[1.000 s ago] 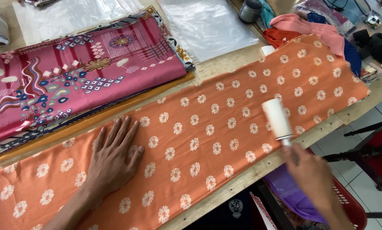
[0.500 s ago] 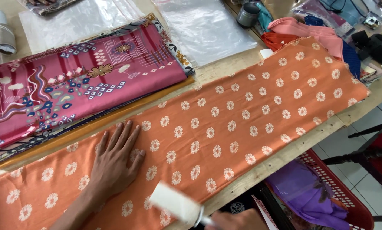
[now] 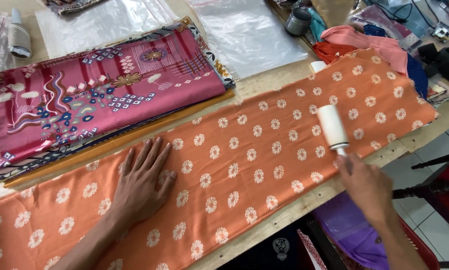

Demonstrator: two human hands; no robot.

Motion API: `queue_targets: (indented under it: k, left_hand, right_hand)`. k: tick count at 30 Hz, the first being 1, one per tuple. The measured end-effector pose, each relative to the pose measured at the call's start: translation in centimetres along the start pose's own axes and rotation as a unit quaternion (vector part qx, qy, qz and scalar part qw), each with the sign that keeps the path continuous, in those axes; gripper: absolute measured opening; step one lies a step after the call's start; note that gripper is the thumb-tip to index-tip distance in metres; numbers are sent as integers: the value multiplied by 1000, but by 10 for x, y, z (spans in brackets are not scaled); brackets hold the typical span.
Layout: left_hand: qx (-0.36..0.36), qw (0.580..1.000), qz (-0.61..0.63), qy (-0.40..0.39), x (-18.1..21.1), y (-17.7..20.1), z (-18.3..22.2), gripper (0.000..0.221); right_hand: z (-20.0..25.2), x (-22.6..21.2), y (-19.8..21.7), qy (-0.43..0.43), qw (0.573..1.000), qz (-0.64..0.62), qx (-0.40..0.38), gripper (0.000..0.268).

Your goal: Using a lint roller to remove debris from a strip of patterned fabric on a workbench

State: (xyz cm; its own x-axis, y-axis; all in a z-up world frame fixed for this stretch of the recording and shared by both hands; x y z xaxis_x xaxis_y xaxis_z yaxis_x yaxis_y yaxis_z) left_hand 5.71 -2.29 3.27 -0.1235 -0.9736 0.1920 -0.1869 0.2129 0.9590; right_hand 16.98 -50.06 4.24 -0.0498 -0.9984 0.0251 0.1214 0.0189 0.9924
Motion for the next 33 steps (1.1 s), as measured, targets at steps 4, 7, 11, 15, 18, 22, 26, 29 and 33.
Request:
queue_targets:
  k: [4, 7, 11, 15, 18, 22, 26, 29, 33]
  left_hand:
    - [5, 1000, 1, -10, -1, 0, -1, 69]
    - [-12, 999, 36, -28, -10, 4, -7, 67]
    - [5, 994, 83, -72, -19, 8, -11, 63]
    - [13, 999, 13, -36, -17, 7, -9, 63]
    - [29, 999, 0, -14, -17, 3, -5, 62]
    - [86, 993, 23, -83, 26, 9, 10, 57]
    - [-29, 962, 79, -259, 111, 10, 43, 77]
    - [-79, 950, 156, -258, 123, 23, 47, 69]
    - [-66, 955, 160, -242, 100, 13, 49, 67]
  right_hand:
    - [48, -82, -5, 58, 996, -1, -61, 49]
    - [103, -134, -55, 219, 976, 10, 2, 45]
    - [193, -190, -73, 467, 871, -73, 137, 26]
    - [217, -196, -53, 513, 838, -131, 130, 27]
    - [196, -184, -27, 545, 812, -202, 45, 30]
    - [74, -138, -27, 277, 943, -170, -67, 34]
    - [-36, -112, 12, 159, 983, -81, 38, 41]
    - [-68, -110, 13, 131, 989, -68, 30, 35]
    - [-30, -150, 15, 195, 980, -33, 26, 45]
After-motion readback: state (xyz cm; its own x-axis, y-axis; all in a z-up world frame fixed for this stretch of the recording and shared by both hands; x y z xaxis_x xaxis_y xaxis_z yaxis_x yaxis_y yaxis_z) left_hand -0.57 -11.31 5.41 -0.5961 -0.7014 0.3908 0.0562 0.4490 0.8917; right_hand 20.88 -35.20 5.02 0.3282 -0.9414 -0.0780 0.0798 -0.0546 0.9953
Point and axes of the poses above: each hand's wrist, its own z-axis away from the middle knuckle, its own y-axis out of the back of the hand, x = y × z, the point moved 8 cm from there along -z, towards the middle knuckle, and after that the axes turned 3 degrees about -z, right-handed, at the moved point
